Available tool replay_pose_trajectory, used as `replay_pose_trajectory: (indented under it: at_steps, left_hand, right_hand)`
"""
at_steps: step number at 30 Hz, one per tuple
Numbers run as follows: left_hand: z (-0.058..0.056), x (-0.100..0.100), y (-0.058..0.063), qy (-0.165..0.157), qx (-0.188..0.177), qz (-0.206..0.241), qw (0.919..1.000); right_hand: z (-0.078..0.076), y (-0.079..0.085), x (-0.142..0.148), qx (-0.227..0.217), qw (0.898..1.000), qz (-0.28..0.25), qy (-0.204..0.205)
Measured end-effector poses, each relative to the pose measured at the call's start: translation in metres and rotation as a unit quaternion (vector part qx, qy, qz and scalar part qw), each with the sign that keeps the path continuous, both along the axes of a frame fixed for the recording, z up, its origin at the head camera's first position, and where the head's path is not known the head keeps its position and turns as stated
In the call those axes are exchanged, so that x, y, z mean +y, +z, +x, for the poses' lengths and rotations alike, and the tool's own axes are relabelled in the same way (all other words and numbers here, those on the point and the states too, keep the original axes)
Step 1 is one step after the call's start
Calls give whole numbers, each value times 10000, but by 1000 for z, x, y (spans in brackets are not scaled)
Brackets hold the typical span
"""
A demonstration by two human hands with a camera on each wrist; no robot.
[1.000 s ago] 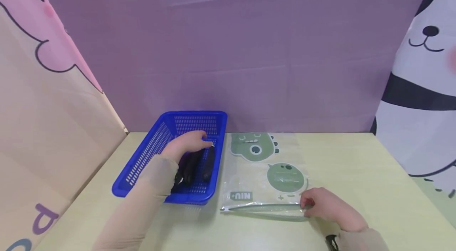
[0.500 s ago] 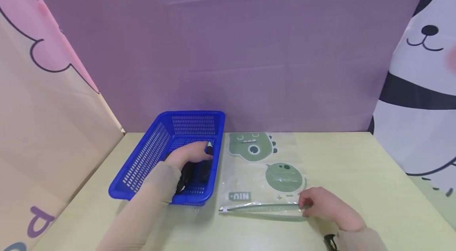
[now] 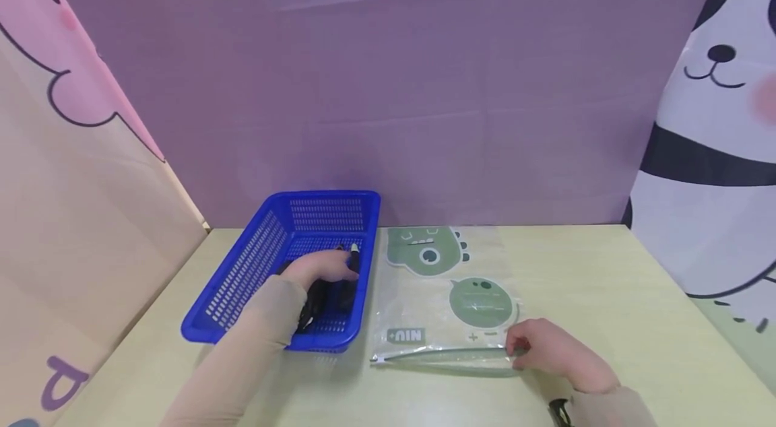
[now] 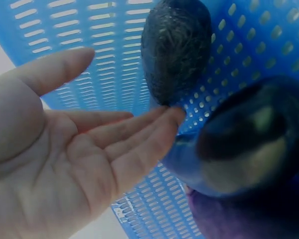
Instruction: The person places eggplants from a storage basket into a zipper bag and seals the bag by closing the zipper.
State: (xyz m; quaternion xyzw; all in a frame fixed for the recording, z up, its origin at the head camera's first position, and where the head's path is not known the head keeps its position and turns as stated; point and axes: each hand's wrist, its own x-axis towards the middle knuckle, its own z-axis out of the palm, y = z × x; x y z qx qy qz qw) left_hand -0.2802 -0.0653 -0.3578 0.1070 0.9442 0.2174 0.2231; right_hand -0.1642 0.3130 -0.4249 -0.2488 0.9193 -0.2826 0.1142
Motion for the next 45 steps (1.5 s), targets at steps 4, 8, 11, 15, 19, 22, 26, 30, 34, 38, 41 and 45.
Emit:
replay_pose_trajectory:
  at_steps: [4, 8, 11, 15, 19, 22, 26, 30, 34, 38, 41, 45]
  left_hand:
    - [1, -3, -3, 119, -142, 241, 9995]
    - [1, -4, -3, 162, -199, 350, 9991]
    - [1, -5, -3, 200, -260, 480, 9983]
    - [0, -6, -4, 338, -425, 685, 9962]
    - [-1, -6, -6, 351, -533, 760, 9951]
    - [-2, -6, -7, 337, -636, 855, 9937]
    - [-4, -7, -8, 390, -776, 1049, 9907]
    - [-5, -7, -9, 474, -801, 1171, 9887]
    - [-6, -7, -9, 526, -781, 1251, 9877]
    - [-7, -6, -11, 578, -855, 1368, 9852]
    - [-6, -5, -11, 630, -866, 1330, 9853]
    - [-5, -4, -10, 625, -755, 1116, 9889]
  right_hand:
    - [0, 1, -2, -55, 9999, 55, -85]
    - [0, 0, -2, -95, 9997, 149, -187]
    - [0, 0, -2, -104, 9995, 182, -218]
    - [-1, -2, 0, -105, 9996, 163, -187]
    - [-3, -5, 2, -37, 9999, 114, -68]
    - [-2, -5, 2, -32, 9999, 113, -63]
    - [-1, -2, 0, -127, 9995, 198, -230]
    - [0, -2, -1, -109, 9993, 220, -268]
    - [0, -3, -2, -91, 9994, 212, -267]
    - [0, -3, -2, -67, 9994, 213, -250]
    - [0, -2, -2, -94, 9994, 208, -245]
    - [0, -1, -2, -131, 9993, 226, -259]
